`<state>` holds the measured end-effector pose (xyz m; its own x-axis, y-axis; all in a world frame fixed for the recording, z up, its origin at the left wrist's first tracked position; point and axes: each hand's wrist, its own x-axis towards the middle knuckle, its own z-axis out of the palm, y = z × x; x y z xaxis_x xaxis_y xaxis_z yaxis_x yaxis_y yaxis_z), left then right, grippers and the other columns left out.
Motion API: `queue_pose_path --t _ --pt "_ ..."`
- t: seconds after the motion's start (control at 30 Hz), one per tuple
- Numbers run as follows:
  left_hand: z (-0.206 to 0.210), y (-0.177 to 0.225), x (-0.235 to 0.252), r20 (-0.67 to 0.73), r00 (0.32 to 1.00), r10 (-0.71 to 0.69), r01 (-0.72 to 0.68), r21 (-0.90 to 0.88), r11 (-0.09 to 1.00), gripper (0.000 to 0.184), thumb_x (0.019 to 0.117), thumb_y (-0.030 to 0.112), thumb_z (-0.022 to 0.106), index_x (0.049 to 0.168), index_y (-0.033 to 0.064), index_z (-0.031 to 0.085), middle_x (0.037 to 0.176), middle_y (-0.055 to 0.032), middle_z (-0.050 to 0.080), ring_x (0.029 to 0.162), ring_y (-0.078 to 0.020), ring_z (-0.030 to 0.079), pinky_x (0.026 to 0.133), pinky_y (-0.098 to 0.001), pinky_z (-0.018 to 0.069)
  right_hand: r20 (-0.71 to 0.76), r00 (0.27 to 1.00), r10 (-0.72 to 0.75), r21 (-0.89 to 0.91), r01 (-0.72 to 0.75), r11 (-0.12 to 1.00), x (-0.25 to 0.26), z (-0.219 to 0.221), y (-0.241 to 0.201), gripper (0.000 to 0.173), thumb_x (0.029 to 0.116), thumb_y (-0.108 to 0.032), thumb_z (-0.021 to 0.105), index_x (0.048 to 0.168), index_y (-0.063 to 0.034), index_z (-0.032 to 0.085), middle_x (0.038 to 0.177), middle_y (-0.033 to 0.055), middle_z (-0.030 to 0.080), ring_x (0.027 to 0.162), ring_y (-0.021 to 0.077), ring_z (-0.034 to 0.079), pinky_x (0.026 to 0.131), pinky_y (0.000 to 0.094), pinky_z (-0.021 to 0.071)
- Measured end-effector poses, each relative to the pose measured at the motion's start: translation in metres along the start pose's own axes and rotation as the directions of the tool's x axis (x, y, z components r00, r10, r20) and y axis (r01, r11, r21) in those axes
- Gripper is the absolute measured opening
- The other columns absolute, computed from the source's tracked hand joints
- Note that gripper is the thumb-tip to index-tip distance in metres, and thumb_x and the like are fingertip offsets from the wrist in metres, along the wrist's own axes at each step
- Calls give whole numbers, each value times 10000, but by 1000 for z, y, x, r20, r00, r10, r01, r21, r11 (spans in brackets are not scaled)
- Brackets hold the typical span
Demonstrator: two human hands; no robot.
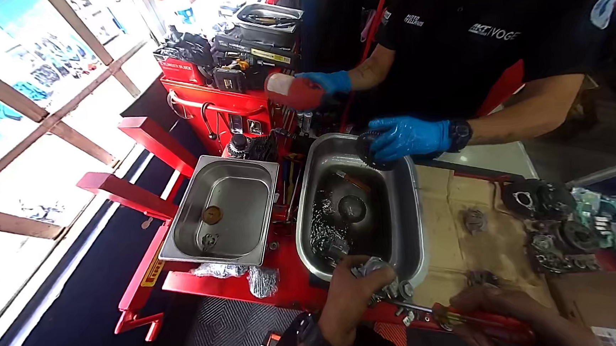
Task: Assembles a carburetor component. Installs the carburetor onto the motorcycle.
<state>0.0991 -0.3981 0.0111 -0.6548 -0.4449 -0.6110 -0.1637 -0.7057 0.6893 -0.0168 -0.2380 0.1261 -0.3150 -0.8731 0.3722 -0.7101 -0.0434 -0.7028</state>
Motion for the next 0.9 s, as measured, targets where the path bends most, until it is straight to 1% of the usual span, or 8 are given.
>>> queue_pose_path --t 0.2,0.3,0.5,0.6,0.7,0.77,0.83,0.9 --pt "4 -1 1 4 1000 -8 8 27 1000 661 756 351 881 1258 21 604 1009 -153 704 822 -236 710 678 -367 612 14 1000 19 -10 -19 1000 -1 -1 1 415 974 -116 690 1329 -107 477 1111 98 692 1038 153 690 899 288 586" --pt "5 0 1 7 1000 -5 5 61 998 668 752 373 880 1258 32 607 1014 -137 709 857 -227 714 736 -383 616 36 999 29 -37 -28 999 -1 -3 2 382 978 -126 685 1309 -101 495 1107 105 692 1035 153 686 893 294 587" --pt "6 -8 5 -17 1000 -2 4 96 995 689 717 372 900 1245 39 608 1028 -124 704 892 -215 712 770 -386 615 269 963 22 -180 28 983 10 -18 -8 144 983 -102 663 1108 -35 685 1124 180 668 1047 229 673 875 338 587" --pt "5 -13 7 -34 999 -13 17 116 993 699 703 377 907 1241 46 606 1021 -118 702 876 -205 708 749 -377 611 372 925 82 -295 34 955 16 -24 -14 189 1010 -133 633 1168 -51 695 1101 175 676 957 246 692 763 352 591" --pt "4 -18 9 -44 999 -22 28 127 991 696 689 372 916 1228 51 613 1019 -113 701 893 -203 705 777 -386 607 354 929 113 -473 74 878 17 -23 -10 316 1012 -255 655 1266 -66 668 960 166 656 740 274 659 569 380 531" --pt "4 -20 11 -44 999 -29 35 131 991 706 683 384 919 1229 53 615 1025 -115 704 904 -207 707 791 -394 607 342 931 124 -552 93 829 19 -22 -7 389 1009 -361 654 1281 -85 671 886 155 644 654 283 631 504 399 488" --pt "3 -21 11 -37 998 -43 47 135 990 726 683 399 919 1245 58 609 1032 -116 703 900 -207 707 775 -392 605 370 918 143 -516 75 853 21 -25 -6 421 989 -383 681 1299 -97 664 972 169 661 732 286 661 545 405 518" --pt "3 -20 11 -27 998 -61 64 134 989 730 684 410 914 1250 63 609 1030 -119 700 866 -205 702 722 -376 598 450 878 164 -399 33 916 25 -30 -4 329 998 -255 667 1282 -90 650 1192 187 636 945 277 680 704 402 585"
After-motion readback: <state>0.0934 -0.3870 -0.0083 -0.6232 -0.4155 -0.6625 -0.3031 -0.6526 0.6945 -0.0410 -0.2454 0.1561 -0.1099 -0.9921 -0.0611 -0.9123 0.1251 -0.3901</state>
